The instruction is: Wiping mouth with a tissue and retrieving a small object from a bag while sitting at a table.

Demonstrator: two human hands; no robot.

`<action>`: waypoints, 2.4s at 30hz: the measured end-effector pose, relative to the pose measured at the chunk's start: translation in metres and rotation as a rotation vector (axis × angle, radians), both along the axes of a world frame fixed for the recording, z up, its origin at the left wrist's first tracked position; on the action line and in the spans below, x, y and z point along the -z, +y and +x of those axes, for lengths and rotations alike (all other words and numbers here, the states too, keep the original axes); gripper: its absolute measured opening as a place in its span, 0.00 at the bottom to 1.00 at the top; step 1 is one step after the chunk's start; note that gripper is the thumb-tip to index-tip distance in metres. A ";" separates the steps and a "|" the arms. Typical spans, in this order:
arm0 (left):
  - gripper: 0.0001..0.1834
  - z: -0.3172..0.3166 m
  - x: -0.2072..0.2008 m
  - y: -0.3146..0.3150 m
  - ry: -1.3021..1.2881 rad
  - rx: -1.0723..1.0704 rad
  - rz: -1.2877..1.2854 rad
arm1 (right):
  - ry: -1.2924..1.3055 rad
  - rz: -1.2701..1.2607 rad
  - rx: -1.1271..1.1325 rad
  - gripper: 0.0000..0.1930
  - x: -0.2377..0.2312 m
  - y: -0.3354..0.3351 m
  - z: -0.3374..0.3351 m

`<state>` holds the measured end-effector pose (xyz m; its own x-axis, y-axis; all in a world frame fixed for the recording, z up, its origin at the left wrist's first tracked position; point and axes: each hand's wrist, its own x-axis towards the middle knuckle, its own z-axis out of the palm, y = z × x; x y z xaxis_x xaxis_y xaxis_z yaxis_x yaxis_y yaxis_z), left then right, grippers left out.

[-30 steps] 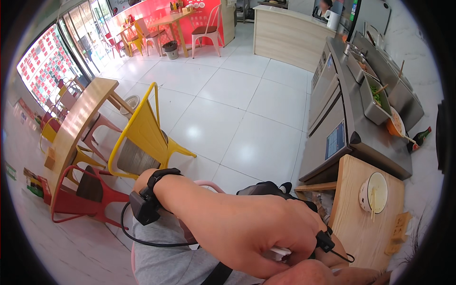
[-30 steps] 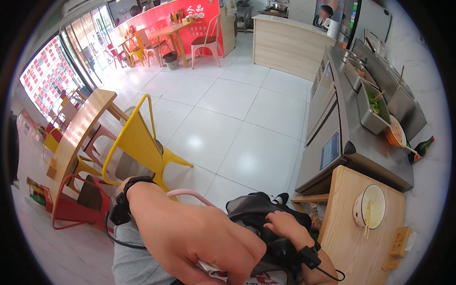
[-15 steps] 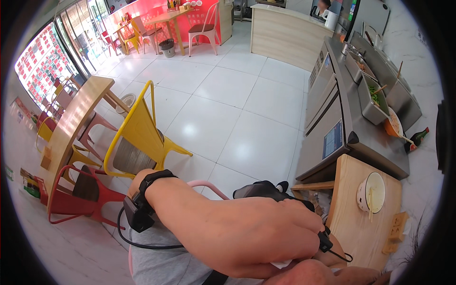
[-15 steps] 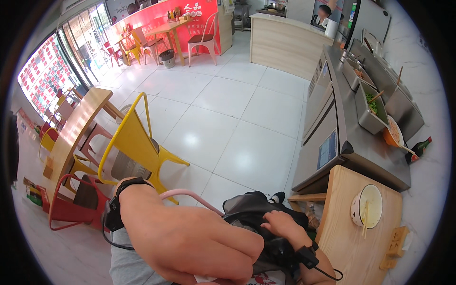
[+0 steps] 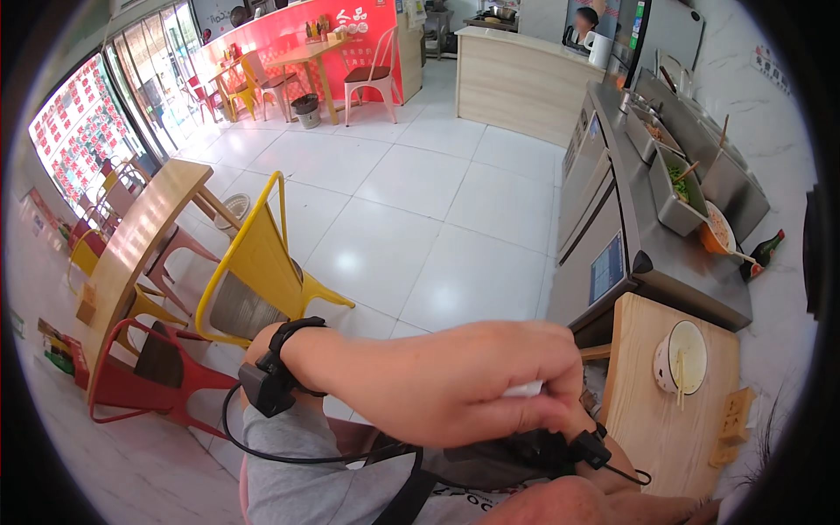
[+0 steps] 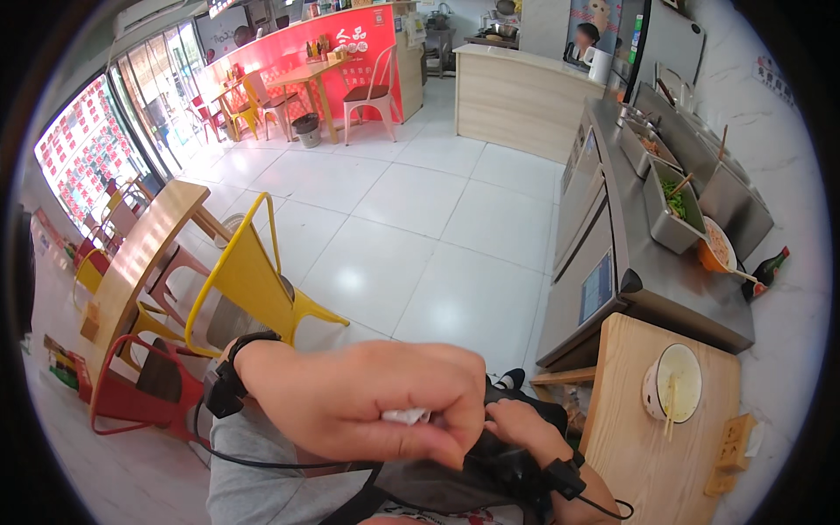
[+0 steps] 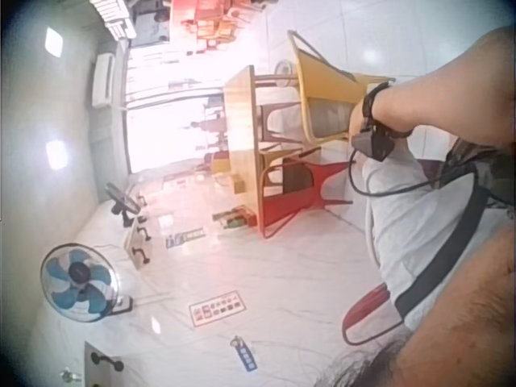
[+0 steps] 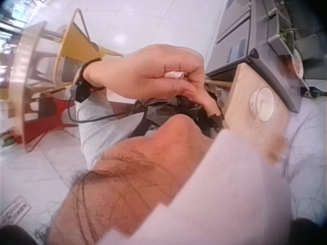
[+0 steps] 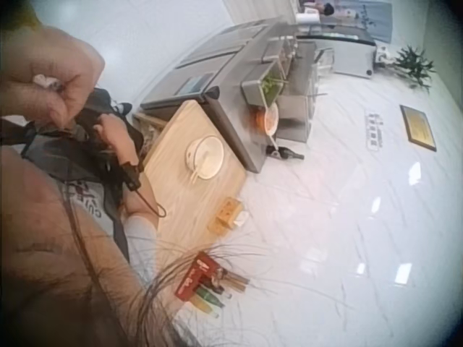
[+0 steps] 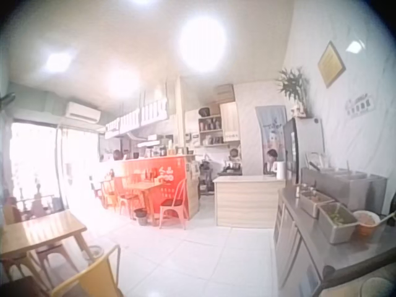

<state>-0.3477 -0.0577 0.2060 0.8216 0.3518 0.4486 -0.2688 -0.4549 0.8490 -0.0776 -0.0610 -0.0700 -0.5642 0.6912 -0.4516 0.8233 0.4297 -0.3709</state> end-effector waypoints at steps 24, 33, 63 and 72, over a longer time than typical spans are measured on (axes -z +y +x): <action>0.04 0.009 0.014 0.058 0.190 -0.568 -0.306 | -0.044 0.003 -0.004 0.19 -0.002 -0.002 -0.002; 0.10 0.009 0.030 0.073 -0.110 -0.599 -0.413 | -0.021 0.007 -0.011 0.19 -0.002 0.000 -0.001; 0.13 0.026 0.029 -0.008 -0.055 -0.188 0.115 | 0.132 0.019 -0.151 0.15 -0.051 0.017 -0.061; 0.09 0.028 0.033 0.003 -0.242 -0.001 0.502 | 0.455 0.053 -0.565 0.13 -0.122 0.032 -0.240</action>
<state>-0.3202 -0.0547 0.1729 0.6740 0.0472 0.7372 -0.4286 -0.7879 0.4423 -0.3178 -0.0294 0.0518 -0.9654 0.2535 -0.0616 0.2400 0.7707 -0.5903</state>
